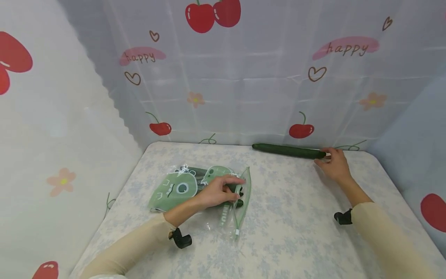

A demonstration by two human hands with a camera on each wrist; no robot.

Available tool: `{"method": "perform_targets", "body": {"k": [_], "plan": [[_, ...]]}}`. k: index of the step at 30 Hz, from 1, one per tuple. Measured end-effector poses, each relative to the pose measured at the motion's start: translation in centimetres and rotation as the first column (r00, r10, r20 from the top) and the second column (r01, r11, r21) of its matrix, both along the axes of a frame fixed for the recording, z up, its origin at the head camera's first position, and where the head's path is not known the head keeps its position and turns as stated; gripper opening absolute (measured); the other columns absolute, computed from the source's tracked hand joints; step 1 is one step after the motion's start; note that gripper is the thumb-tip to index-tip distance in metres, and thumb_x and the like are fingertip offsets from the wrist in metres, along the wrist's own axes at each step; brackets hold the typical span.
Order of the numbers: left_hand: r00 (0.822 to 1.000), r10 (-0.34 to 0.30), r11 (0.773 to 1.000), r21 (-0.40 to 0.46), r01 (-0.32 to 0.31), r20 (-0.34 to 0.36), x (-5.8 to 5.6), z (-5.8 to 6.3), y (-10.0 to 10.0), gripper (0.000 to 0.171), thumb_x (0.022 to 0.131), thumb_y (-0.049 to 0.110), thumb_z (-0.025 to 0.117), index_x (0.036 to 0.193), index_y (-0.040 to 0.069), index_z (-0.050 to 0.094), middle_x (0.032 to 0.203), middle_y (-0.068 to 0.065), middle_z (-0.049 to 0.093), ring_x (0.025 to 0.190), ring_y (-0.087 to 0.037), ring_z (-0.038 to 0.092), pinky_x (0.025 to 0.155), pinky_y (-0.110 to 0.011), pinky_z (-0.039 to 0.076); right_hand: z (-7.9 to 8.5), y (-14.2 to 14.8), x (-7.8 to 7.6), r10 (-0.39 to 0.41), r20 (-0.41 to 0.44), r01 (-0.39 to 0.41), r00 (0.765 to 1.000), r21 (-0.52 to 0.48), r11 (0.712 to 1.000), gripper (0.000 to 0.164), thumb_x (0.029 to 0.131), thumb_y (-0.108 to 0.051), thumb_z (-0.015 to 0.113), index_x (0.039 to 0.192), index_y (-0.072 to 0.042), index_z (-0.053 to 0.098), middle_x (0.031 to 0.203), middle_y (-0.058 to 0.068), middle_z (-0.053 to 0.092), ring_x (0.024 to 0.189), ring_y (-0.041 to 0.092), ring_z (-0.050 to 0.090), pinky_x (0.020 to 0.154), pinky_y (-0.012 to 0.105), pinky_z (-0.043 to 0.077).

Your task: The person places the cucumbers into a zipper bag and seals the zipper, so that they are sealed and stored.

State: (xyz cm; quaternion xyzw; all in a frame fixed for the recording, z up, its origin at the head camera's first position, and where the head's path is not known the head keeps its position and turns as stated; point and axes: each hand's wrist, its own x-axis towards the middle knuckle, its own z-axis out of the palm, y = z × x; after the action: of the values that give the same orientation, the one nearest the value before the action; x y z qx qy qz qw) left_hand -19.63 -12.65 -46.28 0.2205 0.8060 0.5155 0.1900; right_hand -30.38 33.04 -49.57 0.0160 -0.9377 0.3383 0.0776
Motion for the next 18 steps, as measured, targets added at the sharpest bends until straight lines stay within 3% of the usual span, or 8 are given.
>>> {"method": "perform_targets", "body": {"k": [3,5,12,18], "plan": [[1.000,-0.004,1.000,0.011,0.004,0.008,-0.1,-0.2,0.1,0.056,0.100,0.013,0.078,0.153,0.012,0.062,0.148,-0.014,0.061,0.080,-0.008,0.073,0.073,-0.024,0.056,-0.4,0.6,-0.5,-0.031,0.037,0.032,0.999,-0.034,0.999,0.070,0.106,-0.023,0.066,0.161,0.008,0.036,0.159,0.043,0.029,0.134,0.061,0.049,0.106,0.071,0.048],[1.000,0.001,1.000,0.012,-0.001,0.010,-0.1,-0.3,0.1,0.055,0.100,0.014,0.078,0.153,0.012,0.062,0.152,-0.013,0.059,0.080,-0.008,0.073,0.073,-0.024,0.056,-0.6,0.9,-0.9,-0.025,0.071,0.027,0.997,-0.027,0.999,0.073,0.108,-0.026,0.062,0.164,0.008,0.031,0.163,0.044,0.028,0.137,0.062,0.047,0.109,0.072,0.045],[1.000,0.005,1.000,0.011,-0.005,0.006,0.0,-0.6,0.2,0.054,0.100,0.013,0.078,0.152,0.014,0.063,0.160,-0.010,0.054,0.080,-0.008,0.073,0.072,-0.025,0.057,-1.5,1.4,-1.1,-0.055,0.057,0.055,0.997,0.011,0.998,0.052,0.110,-0.023,0.059,0.152,0.006,0.052,0.142,0.039,0.057,0.129,0.056,0.056,0.109,0.069,0.044],[1.000,0.010,1.000,0.003,-0.010,0.012,-0.3,-0.5,0.1,0.054,0.100,0.012,0.077,0.152,0.014,0.063,0.162,-0.009,0.052,0.081,-0.010,0.073,0.072,-0.024,0.056,-1.7,1.3,-0.9,0.001,0.054,-0.002,0.999,0.018,1.000,0.051,0.113,-0.023,0.055,0.152,0.009,0.049,0.143,0.041,0.054,0.127,0.057,0.055,0.106,0.070,0.046]]}}
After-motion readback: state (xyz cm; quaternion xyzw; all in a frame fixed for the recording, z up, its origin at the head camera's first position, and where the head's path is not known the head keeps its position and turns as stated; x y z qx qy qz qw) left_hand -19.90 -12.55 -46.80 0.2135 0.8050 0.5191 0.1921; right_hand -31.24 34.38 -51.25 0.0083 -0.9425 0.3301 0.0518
